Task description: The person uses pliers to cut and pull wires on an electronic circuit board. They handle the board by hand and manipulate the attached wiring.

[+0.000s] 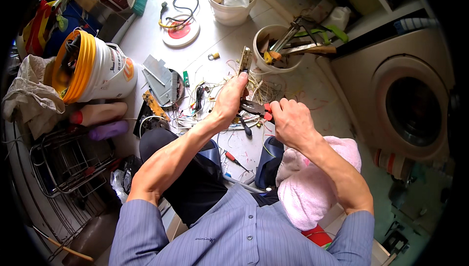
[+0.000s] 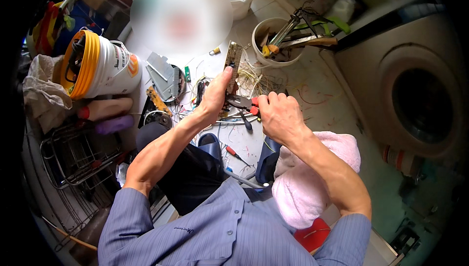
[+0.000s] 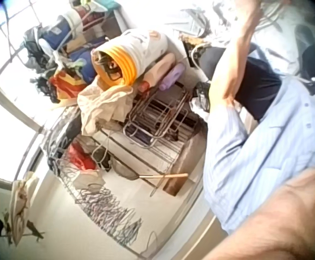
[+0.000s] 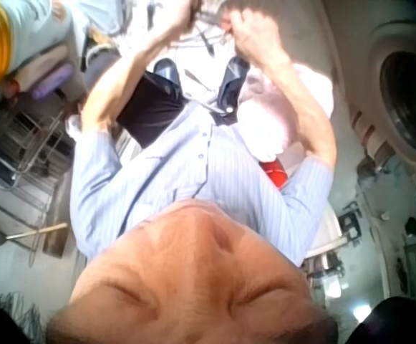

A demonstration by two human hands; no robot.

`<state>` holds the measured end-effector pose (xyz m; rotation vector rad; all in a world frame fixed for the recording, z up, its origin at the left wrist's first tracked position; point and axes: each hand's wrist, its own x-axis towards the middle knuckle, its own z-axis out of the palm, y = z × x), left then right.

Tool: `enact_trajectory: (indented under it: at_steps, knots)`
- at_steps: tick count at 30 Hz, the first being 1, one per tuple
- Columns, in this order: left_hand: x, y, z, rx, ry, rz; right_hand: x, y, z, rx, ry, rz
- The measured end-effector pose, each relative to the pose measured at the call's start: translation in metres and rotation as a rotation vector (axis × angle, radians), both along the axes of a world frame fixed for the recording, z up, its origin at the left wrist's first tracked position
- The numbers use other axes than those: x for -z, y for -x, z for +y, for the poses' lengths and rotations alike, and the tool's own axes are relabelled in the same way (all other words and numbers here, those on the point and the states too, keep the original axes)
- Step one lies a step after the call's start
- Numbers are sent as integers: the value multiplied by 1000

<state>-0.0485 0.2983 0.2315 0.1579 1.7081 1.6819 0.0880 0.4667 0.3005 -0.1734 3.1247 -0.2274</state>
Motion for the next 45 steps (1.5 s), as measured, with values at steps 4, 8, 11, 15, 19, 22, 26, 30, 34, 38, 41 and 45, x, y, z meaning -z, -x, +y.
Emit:
enact_trajectory:
  at_steps: [4, 8, 11, 15, 19, 22, 26, 30, 34, 38, 41, 45]
  knots:
    - [-13, 0, 1, -6, 91, 288, 18, -11, -4, 101, 275, -157]
    - [-9, 8, 1, -45, -26, -60, 10, -7, -3, 112, 363, -145]
    - [-24, 14, 6, -82, -221, -397, 7, 4, 1, 115, 512, -200]
    - [-21, 22, 4, -47, -502, -606, -25, 18, 2, 313, 878, -534]
    - [-29, 28, 1, -46, -686, -671, -43, 19, 4, 445, 922, -623]
    - [-28, 31, -3, -79, -710, -676, -44, 17, 5, 336, 705, -481]
    - [-33, 29, 0, -121, -664, -625, -35, 10, 1, 199, 535, -257]
    - [-35, 28, -1, -103, -563, -553, -26, 8, -2, 111, 334, -171]
    - [-39, 21, 2, -189, -375, -394, -16, 7, -7, 120, 274, -149]
    - [-33, 17, 2, -228, -298, -252, 3, 3, -13, 119, 272, -38]
    - [-32, 16, 3, -246, -262, -151, 10, 2, -19, 174, 233, -44]
    - [-32, 14, 2, -253, -223, -201, 13, -4, -21, 197, 247, -123]
